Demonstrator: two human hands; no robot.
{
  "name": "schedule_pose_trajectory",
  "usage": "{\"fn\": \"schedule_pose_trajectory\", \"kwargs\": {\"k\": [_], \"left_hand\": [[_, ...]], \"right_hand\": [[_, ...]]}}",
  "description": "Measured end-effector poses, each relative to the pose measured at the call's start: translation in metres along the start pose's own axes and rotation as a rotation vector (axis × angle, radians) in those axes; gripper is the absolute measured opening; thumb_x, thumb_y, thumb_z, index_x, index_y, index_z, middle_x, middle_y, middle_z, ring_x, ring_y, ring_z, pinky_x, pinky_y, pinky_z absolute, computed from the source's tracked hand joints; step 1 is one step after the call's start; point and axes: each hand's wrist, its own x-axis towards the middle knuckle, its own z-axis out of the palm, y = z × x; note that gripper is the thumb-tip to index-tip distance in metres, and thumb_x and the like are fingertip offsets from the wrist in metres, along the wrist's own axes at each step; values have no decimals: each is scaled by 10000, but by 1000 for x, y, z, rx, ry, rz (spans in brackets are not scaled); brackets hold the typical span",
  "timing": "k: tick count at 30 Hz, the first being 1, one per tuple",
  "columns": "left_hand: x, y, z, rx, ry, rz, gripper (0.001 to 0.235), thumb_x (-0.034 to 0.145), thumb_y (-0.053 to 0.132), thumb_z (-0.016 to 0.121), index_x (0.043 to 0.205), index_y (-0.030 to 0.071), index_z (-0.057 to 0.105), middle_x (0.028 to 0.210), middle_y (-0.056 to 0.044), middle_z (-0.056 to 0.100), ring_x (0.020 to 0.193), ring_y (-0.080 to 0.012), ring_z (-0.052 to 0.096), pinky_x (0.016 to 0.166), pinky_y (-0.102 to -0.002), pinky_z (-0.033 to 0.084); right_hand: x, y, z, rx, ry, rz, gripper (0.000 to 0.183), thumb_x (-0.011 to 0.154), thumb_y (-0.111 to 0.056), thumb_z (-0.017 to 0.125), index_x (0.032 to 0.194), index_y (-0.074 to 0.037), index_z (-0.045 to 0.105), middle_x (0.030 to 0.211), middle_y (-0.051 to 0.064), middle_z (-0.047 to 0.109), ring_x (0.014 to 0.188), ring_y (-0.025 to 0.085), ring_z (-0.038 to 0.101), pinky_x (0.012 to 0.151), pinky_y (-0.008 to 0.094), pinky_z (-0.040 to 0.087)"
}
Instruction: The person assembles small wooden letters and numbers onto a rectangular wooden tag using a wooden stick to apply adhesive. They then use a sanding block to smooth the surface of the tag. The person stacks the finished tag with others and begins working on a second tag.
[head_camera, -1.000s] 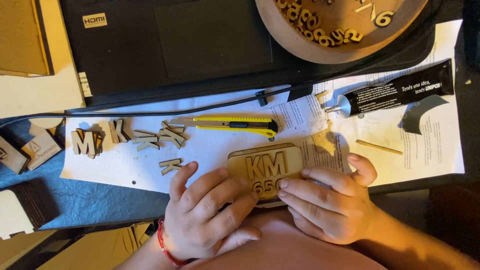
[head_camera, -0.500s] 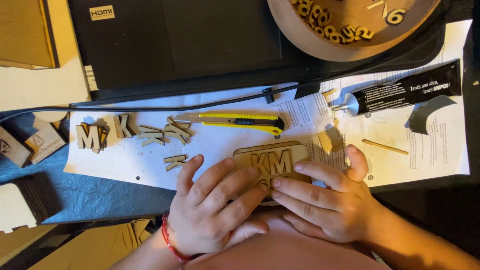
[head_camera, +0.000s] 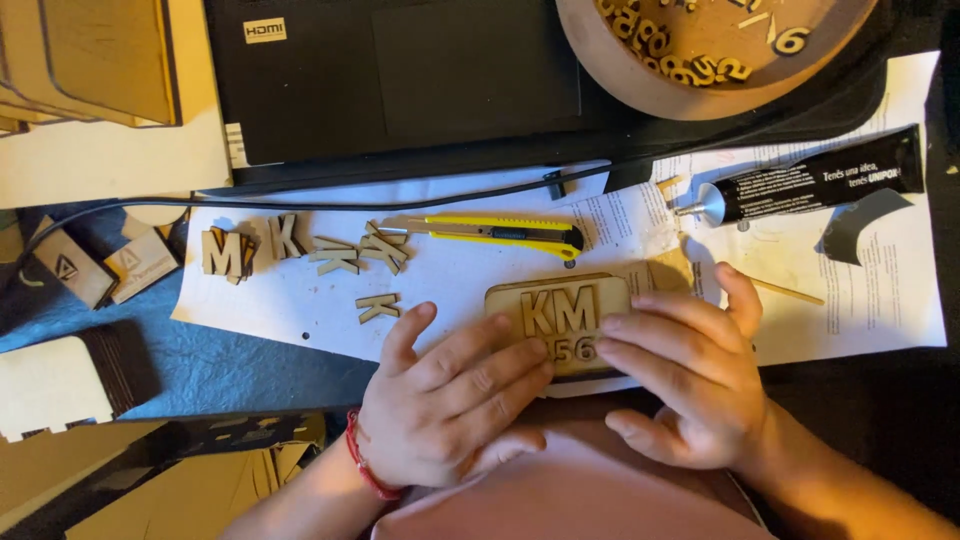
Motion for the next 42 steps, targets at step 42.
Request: {"fn": "schedule_pose_trajectory", "kwargs": {"k": [42], "left_hand": [[4, 8, 0, -78, 197, -217, 219, 923, 275, 621, 1040, 105, 695, 1081, -56, 682, 1059, -255, 634, 1111, -479, 280]], "right_hand": [[4, -8, 4, -43, 187, 32, 264, 935, -288, 584, 1038, -77, 704, 1126, 93, 687, 1004, 278, 636, 1133, 485, 276]]}}
